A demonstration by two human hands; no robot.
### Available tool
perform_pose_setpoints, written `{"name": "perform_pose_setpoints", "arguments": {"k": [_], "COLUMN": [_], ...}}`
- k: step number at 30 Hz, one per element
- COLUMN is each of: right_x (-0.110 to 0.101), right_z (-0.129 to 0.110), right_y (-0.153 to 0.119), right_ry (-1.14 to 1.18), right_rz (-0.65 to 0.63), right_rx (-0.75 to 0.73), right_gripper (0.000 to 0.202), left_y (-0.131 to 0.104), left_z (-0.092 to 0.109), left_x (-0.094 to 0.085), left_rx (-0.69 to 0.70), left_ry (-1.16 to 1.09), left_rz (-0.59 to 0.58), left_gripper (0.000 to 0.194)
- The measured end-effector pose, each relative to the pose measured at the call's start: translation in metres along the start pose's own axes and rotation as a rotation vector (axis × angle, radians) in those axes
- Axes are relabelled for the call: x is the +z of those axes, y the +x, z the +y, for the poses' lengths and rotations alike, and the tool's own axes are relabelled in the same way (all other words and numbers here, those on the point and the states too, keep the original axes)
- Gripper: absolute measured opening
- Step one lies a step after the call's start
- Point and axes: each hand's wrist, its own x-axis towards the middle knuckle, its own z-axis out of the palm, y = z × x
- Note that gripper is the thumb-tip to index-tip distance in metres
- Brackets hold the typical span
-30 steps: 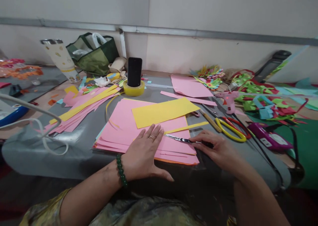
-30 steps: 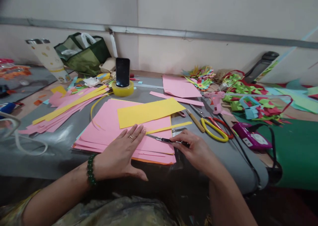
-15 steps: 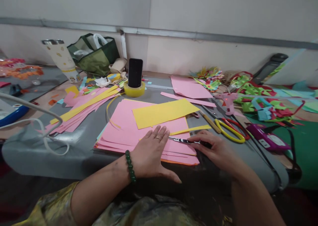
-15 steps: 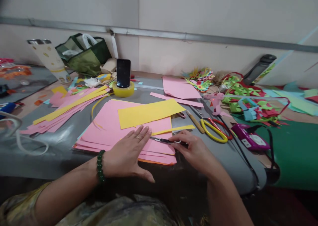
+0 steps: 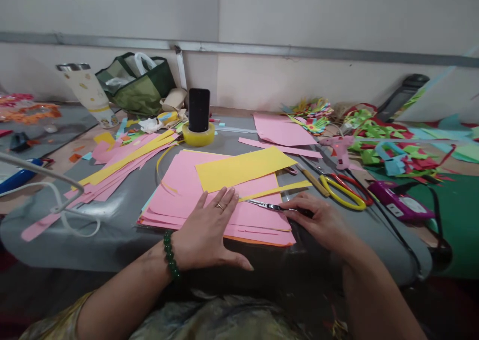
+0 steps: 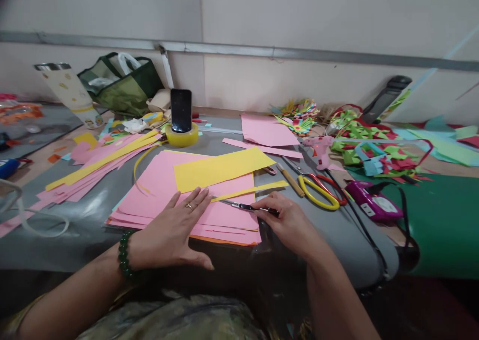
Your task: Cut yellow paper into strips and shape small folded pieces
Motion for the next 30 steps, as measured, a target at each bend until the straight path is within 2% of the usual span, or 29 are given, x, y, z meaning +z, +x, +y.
{"name": "perform_pose_setpoints", "arguments": {"k": [9,20,30], "right_x": [-0.003,0.003,0.006], "right_z": [0.001,-0.013,-0.014], "right_y": [-0.002,-0.003,-0.003], "right_ry": [-0.030,-0.009,0.029], "right_rz": [-0.038,-0.080,-0.080], "right_rx": [-0.025,-0.001,0.008], "right_gripper": [0.020,0.018,0.018], "left_y": [0.001,0.002,0.002], "left_z": [0.000,0.001,0.002], "left_x": [0.007,0.009,0.010], "left_rx": [0.013,0.007,-0.018], "left_ry": [0.005,0.023,0.034], "left_rz": [0.065,0.044,0.053], "left_gripper": [0.125,0.125,0.126]}}
